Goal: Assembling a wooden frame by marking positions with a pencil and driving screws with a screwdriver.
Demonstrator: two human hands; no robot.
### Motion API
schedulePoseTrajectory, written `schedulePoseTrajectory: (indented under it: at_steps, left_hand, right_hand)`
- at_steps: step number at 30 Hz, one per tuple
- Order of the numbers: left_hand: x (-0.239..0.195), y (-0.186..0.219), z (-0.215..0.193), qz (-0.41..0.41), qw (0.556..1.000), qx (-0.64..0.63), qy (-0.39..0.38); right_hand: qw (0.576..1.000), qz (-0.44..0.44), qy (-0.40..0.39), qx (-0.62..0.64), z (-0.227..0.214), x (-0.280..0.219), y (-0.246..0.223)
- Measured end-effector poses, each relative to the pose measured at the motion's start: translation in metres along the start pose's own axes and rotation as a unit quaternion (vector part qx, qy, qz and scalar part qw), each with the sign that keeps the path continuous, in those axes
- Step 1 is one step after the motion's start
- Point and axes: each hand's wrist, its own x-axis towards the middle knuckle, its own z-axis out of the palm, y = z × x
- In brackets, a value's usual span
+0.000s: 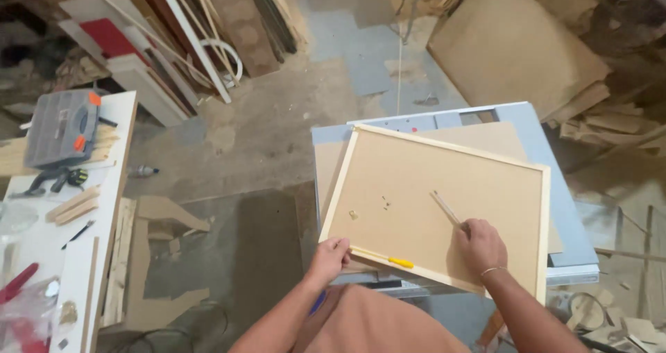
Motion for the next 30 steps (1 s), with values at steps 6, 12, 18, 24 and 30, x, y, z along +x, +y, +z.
schedulePoseTrajectory:
  at_steps: [6, 12, 18, 24, 30]
  left_hand:
    - [0.008, 0.060, -0.003, 0.001, 0.996, 0.089, -0.033]
    - [0.042, 0.076, 0.008, 0.044, 0.986, -0.016, -0.160]
    - [0.036, 0.154, -0.050, 0.416, 0.757, 0.500, -0.066]
    - [0.101, 0.092, -0.044, 0.532, 0.676, 0.507, -0.046]
    - [0.090, 0.110, -0.041, 0.500, 0.694, 0.512, -0.075]
  right_hand:
    - [0.961, -0.181, 0.206, -0.039, 0.051, 0.015, -0.007]
    - [0.969, -0.205, -0.110, 0.088, 0.024, -0.051, -0.122]
    - [0.982, 0.017, -0.138, 0.129, 0.055, -0.059, -0.123]
    - [0.980, 0.068, -0.129, 0.133, 0.067, -0.060, -0.109]
    - [0.979, 0.071, -0.142, 0.125, 0.054, -0.058, -0.123]
